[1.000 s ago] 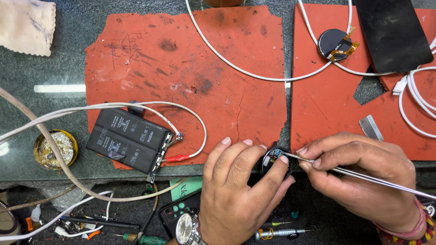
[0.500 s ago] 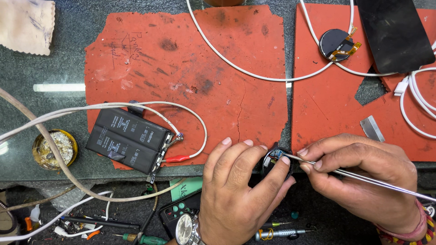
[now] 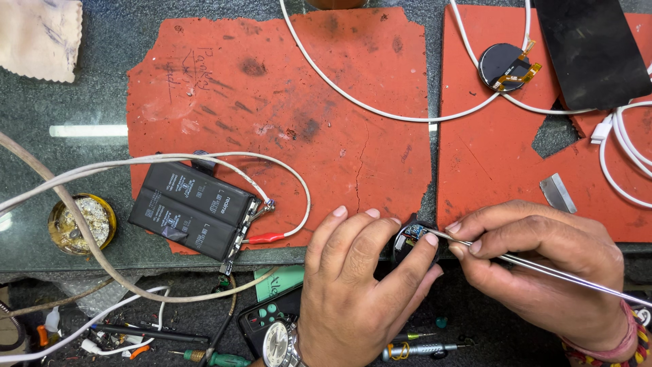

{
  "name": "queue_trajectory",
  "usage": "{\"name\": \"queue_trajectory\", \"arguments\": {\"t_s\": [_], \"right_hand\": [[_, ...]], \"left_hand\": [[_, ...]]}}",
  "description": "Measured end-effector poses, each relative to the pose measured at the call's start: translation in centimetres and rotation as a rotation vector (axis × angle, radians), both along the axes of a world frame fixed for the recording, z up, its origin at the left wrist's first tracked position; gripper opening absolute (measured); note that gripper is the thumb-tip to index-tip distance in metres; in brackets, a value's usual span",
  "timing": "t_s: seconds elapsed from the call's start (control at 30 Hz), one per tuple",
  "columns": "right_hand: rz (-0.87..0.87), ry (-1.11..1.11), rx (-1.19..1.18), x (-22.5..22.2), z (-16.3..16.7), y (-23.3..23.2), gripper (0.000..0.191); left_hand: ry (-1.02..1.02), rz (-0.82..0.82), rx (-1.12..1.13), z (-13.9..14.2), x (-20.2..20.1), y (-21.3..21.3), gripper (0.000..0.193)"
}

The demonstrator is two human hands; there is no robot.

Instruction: The person uses tweezers and a screwdriver to manipulate internal components of a disassembled smartwatch on a workbench. They adjust small parts and wires, then place the watch back on the table.

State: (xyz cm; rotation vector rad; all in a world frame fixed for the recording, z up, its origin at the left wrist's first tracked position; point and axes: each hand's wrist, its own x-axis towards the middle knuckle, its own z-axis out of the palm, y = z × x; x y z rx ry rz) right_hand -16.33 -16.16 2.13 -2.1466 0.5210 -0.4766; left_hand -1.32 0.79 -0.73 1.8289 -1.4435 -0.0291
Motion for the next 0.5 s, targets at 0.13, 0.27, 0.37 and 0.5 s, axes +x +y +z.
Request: {"name": "queue_trajectory", "arguments": {"t_s": [0.13, 0.27, 0.37, 0.5], "right_hand": [[-0.007, 0.014, 0.005, -0.06, 0.03, 0.02, 0.017], [-0.008, -0.002, 0.024, -0.05, 0.00, -0.01, 0.017], [-0.011, 0.018, 0.015, -0.15, 0.02, -0.01, 0.017], [-0.010, 0.015, 0.034, -0.17, -0.04, -0.05, 0.016]], "left_hand": [[0.006, 0.004, 0.014, 0.01, -0.14, 0.04, 0.037], [0.008, 0.003, 0.017, 0.00, -0.16, 0.00, 0.036], [0.005, 0.001, 0.014, 0.00, -0.10, 0.01, 0.036], [0.003, 0.003, 0.013, 0.05, -0.11, -0.01, 0.036]]}}
